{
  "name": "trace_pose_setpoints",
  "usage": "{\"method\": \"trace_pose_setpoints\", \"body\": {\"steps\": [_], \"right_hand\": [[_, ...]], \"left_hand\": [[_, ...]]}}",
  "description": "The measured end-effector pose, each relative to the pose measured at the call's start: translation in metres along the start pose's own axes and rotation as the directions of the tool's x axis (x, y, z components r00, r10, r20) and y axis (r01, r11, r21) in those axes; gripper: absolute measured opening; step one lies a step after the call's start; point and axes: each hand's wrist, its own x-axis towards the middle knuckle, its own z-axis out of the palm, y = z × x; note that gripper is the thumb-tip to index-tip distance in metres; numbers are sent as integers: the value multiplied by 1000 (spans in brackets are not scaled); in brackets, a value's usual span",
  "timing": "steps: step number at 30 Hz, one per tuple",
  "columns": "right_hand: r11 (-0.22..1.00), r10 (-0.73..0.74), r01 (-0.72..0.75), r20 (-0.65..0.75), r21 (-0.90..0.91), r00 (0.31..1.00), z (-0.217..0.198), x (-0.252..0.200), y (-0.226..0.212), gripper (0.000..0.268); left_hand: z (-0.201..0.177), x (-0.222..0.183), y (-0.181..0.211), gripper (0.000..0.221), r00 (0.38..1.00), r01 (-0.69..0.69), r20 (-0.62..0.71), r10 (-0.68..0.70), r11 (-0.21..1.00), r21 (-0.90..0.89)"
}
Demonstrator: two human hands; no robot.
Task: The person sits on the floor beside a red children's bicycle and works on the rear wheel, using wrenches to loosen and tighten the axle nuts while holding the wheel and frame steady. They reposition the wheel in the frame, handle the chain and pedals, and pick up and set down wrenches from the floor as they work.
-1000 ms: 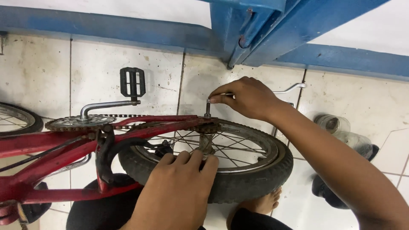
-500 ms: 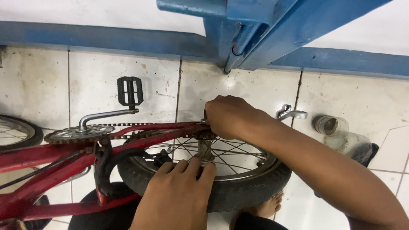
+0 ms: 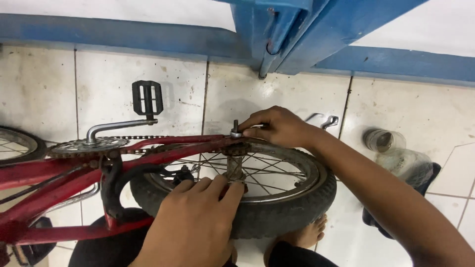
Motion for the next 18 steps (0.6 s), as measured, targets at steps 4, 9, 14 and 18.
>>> {"method": "trace_pose_setpoints", "body": {"steps": [4,9,14,18], "right_hand": [[967,87,-92,28,238,996,-3,2,8,37],[952,219,-237,107,195,970,-17,-2,-19,42],[867,464,-421,124,-265,877,-37,0,-89,31],[819,475,-378,141,-432,869,-36,8,-95,32]], "left_hand": [[0,3,0,72,995,-4,-103,8,999,44],[0,3,3,70,996,15,-90,-8,997,76],[-2,5,8,70,997,16,-71,-14,999,35],[1,5,5,54,987,-10,-158,21,998,69]]}}
